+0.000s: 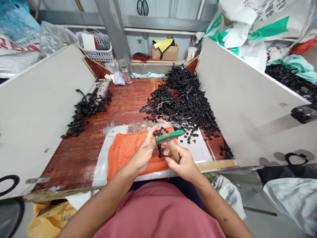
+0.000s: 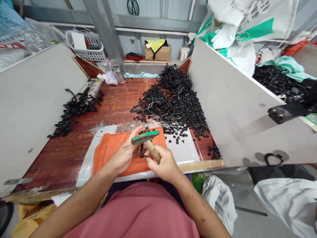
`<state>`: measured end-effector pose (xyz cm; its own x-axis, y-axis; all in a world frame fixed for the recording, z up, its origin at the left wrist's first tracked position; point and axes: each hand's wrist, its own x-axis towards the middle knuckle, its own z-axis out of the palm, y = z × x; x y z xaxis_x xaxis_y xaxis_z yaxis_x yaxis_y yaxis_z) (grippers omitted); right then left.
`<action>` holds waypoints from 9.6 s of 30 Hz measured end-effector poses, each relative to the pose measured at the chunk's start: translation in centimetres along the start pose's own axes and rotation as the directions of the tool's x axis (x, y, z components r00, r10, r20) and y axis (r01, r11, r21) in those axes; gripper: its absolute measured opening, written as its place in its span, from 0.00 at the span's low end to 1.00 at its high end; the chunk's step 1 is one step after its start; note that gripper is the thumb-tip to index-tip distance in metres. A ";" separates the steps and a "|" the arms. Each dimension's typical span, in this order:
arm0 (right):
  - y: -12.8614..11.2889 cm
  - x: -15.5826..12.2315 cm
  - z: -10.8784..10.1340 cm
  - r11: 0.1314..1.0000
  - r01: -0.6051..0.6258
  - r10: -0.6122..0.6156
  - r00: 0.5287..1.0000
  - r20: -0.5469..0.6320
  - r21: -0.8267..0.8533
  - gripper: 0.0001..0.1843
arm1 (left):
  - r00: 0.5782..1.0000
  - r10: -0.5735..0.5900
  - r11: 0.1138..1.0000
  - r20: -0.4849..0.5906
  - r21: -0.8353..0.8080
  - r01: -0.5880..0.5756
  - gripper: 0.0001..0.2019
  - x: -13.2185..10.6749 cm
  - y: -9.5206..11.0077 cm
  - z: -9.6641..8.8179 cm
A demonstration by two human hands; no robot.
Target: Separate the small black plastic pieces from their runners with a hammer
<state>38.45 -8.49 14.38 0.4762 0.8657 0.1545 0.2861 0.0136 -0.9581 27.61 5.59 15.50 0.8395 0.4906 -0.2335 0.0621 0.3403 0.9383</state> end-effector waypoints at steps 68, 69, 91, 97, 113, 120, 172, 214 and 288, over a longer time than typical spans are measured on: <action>1.5 5.9 0.1 0.289 0.081 0.180 0.974 0.137 -0.954 0.30 | 0.976 0.141 -0.051 -0.163 0.984 0.172 0.23 5.7 -1.5 -7.3; 1.5 6.0 0.1 0.301 0.089 0.188 0.971 0.150 -0.949 0.30 | 0.978 0.131 -0.050 -0.162 0.984 0.170 0.23 5.7 -1.4 -7.4; 3.9 -5.5 -1.2 0.775 -0.142 0.245 0.966 0.086 -0.616 0.28 | 0.996 -0.066 -0.080 -0.059 0.995 0.053 0.19 4.7 1.4 -9.0; 4.4 -5.5 -1.3 0.758 -0.141 0.246 0.966 0.079 -0.637 0.28 | 0.994 0.087 0.029 0.068 0.997 -0.070 0.18 5.1 1.0 -8.3; 4.5 -5.5 -1.1 0.740 -0.159 0.256 0.965 0.056 -0.654 0.27 | 0.995 0.065 0.089 0.075 0.993 -0.080 0.20 6.4 -0.1 -7.7; 3.1 -4.0 -2.5 0.761 -0.115 0.216 0.973 0.082 -0.638 0.28 | 0.996 0.041 -0.001 0.076 0.997 -0.076 0.19 6.3 0.5 -7.0; 0.7 5.9 -1.9 0.690 -0.077 0.107 0.994 -0.004 -0.720 0.25 | 0.972 0.181 0.167 0.152 0.969 -0.183 0.19 5.8 0.1 -7.6; 4.9 -6.4 -2.0 0.886 -0.331 0.330 0.942 -0.058 -0.325 0.11 | 0.976 0.209 0.616 -0.067 0.784 -0.078 0.09 4.9 -2.2 -6.1; 8.0 10.1 -9.5 0.767 -0.283 0.100 0.939 -0.328 -0.575 0.13 | 0.905 0.419 0.164 0.075 0.974 -0.157 0.17 2.3 2.3 -11.1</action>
<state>53.43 -4.36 10.53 0.7490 0.6500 0.1283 0.5631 -0.5224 -0.6403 23.71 16.42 14.32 0.8259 0.5267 0.2011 0.4045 -0.8020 0.4394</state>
